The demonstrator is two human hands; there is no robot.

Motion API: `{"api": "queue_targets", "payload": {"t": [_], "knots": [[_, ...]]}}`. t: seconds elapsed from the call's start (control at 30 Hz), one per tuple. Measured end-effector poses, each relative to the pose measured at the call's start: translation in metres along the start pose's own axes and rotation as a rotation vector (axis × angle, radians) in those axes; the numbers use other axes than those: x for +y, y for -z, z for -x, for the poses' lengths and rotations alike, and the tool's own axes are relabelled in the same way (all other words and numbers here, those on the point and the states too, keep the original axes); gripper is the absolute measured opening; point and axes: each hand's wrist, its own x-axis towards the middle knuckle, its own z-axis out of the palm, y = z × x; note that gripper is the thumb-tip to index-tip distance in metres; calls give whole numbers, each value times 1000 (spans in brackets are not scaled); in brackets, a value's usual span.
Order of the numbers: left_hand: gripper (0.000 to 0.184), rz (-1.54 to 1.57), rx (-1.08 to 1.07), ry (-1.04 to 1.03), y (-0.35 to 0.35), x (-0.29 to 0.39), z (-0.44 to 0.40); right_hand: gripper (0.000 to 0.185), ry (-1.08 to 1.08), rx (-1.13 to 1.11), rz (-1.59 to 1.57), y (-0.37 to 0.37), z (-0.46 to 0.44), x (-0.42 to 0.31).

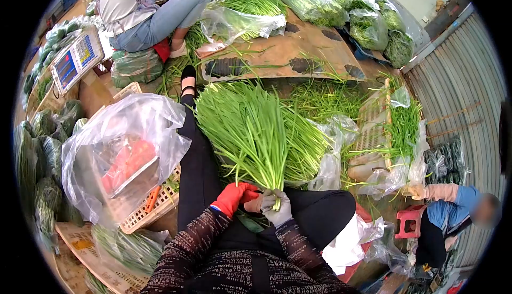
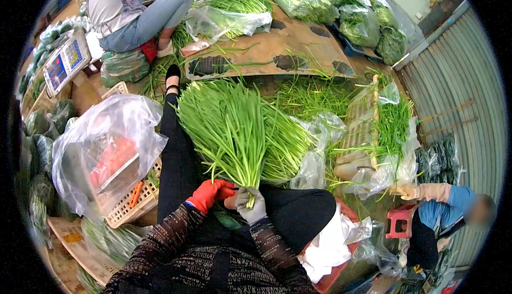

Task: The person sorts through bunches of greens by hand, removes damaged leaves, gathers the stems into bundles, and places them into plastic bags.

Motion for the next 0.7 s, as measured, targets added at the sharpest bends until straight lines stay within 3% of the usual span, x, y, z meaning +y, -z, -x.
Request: {"api": "queue_targets", "payload": {"t": [0.07,0.1,0.13,0.2,0.23,0.27,0.33,0.4,0.43,0.47,0.53,0.6,0.63,0.67,0.7], "knots": [[29,-254,-29,-35,-4,-10,2,10,197,85,245,-4,3,-1],[31,-397,0,-125,-11,-18,6,10,193,87,242,-6,3,3],[31,-398,2,-119,-14,-24,10,12,237,148,455,-8,4,8],[25,-1158,147,-647,-21,-30,21,21,323,268,886,-11,5,14],[25,-1366,167,-459,-28,-26,21,30,199,190,1053,23,-2,-5],[25,-1365,168,-457,-28,-29,22,28,285,179,1000,47,-16,-4],[26,-1720,164,-462,-33,-28,28,29,259,209,1016,35,-12,8],[31,-1700,66,-409,-29,-17,34,29,440,308,1046,13,-6,14],[34,-1405,-84,-340,-21,-16,35,28,551,276,1050,3,-4,16],[38,-1106,-222,-268,-17,-16,35,28,613,388,1063,-7,-2,20],[56,-235,-323,-183,-23,-5,40,33,749,424,1343,-8,-2,25],[62,126,-312,94,-33,11,48,42,870,442,1943,-19,8,44],[60,1,-312,-14,-38,4,42,53,885,486,2165,-3,-2,42],[59,-122,-310,-125,-40,-4,35,67,680,804,2562,-1,-8,49],[53,11,-308,-74,-39,-6,34,74,854,682,2760,2,-4,49]]}}
